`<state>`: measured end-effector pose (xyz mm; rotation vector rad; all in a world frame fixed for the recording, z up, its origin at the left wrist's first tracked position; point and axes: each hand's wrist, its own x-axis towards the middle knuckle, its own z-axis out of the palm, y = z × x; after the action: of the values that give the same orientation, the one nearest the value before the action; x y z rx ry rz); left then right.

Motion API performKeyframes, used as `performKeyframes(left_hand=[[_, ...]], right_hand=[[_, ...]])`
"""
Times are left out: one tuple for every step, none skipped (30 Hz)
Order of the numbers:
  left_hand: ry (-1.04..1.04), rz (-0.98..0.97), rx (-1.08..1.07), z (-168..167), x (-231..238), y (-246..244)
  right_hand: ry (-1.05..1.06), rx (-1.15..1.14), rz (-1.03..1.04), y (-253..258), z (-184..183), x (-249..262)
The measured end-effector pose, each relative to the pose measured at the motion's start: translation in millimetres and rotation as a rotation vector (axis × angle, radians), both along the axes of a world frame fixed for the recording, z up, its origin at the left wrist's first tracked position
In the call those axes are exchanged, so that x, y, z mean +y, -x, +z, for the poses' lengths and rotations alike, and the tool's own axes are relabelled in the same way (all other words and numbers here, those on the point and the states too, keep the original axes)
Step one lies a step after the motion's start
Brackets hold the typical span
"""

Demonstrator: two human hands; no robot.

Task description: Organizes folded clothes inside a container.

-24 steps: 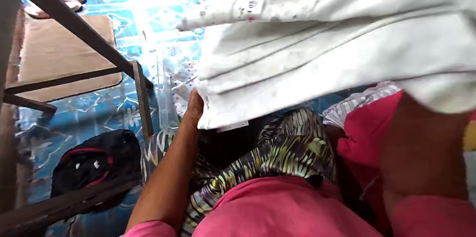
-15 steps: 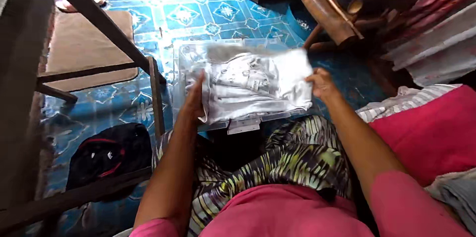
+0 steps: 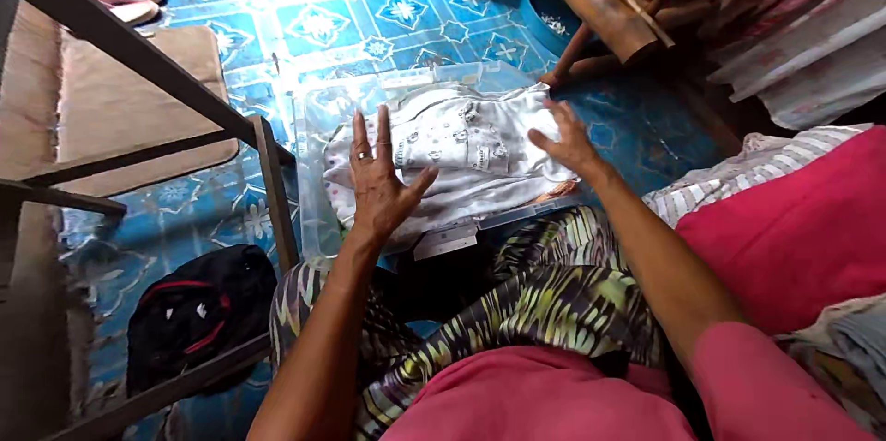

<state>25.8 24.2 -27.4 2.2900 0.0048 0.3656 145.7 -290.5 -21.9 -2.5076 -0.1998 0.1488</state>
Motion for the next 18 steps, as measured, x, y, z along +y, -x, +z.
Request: performKeyframes(left_hand=[[-0.056, -0.046, -0.041, -1.4, -4.8, -2.9], [-0.109, -0.104, -0.023, -4.4, -11.1, -4.7], [-0.153, -0.167, 0.045, -9.4, -17.6, -6.1], [-0.188, -0.221, 0.134, -16.0, -23.4, -8.6], [-0.199, -0.253, 0.199, -21.9, -27.7, -11.7], [-0.201, -0.26, 0.229, -26.0, -29.7, -14.3], [-0.199, -0.26, 0.243, -26.9, -29.6, -15.7], [-0.189, -0.266, 0.249, -26.6, -28.3, -15.9], [-0.17, -0.281, 0.261, -26.2, -26.9, -15.4], [-0.138, -0.297, 0.289, -24.5, -25.6, -15.3], [-0.119, -0.316, 0.312, -23.3, -23.8, -15.7], [-0.113, -0.333, 0.33, -23.5, -21.9, -16.4], [-0.116, -0.34, 0.34, -24.7, -20.6, -16.7], [-0.131, -0.338, 0.345, -27.2, -19.4, -16.6], [-0.156, -0.328, 0.344, -29.0, -18.4, -16.9], [-0.19, -0.317, 0.347, -29.1, -18.6, -17.4], [-0.217, -0.31, 0.352, -28.2, -20.4, -18.0], [-0.248, -0.316, 0.352, -27.6, -22.0, -18.4]], right_hand=[[0.069, 0.075, 0.048, 8.8, -4.4, 12.0], [0.129, 0.164, 0.095, 16.2, -11.3, 22.6], [0.183, 0.261, 0.14, 20.9, -18.7, 30.9], [0.216, 0.339, 0.168, 22.5, -24.7, 36.1], [0.227, 0.385, 0.186, 20.1, -30.0, 37.3], [0.231, 0.401, 0.201, 15.4, -33.8, 35.7], [0.23, 0.399, 0.217, 9.8, -37.0, 32.6], [0.227, 0.398, 0.237, 5.4, -39.2, 28.8], [0.224, 0.398, 0.255, 2.4, -40.6, 24.2], [0.227, 0.39, 0.277, 0.4, -41.2, 20.2], [0.236, 0.385, 0.29, -0.8, -40.8, 17.9], [0.248, 0.384, 0.293, -0.6, -39.8, 17.1], [0.264, 0.387, 0.293, 0.9, -38.9, 16.9], [0.279, 0.389, 0.296, 4.6, -37.0, 17.4], [0.279, 0.386, 0.302, 10.6, -32.0, 18.6], [0.262, 0.376, 0.306, 18.4, -26.1, 18.3], [0.238, 0.366, 0.309, 27.6, -20.8, 15.8], [0.207, 0.355, 0.307, 37.5, -16.3, 12.0]])
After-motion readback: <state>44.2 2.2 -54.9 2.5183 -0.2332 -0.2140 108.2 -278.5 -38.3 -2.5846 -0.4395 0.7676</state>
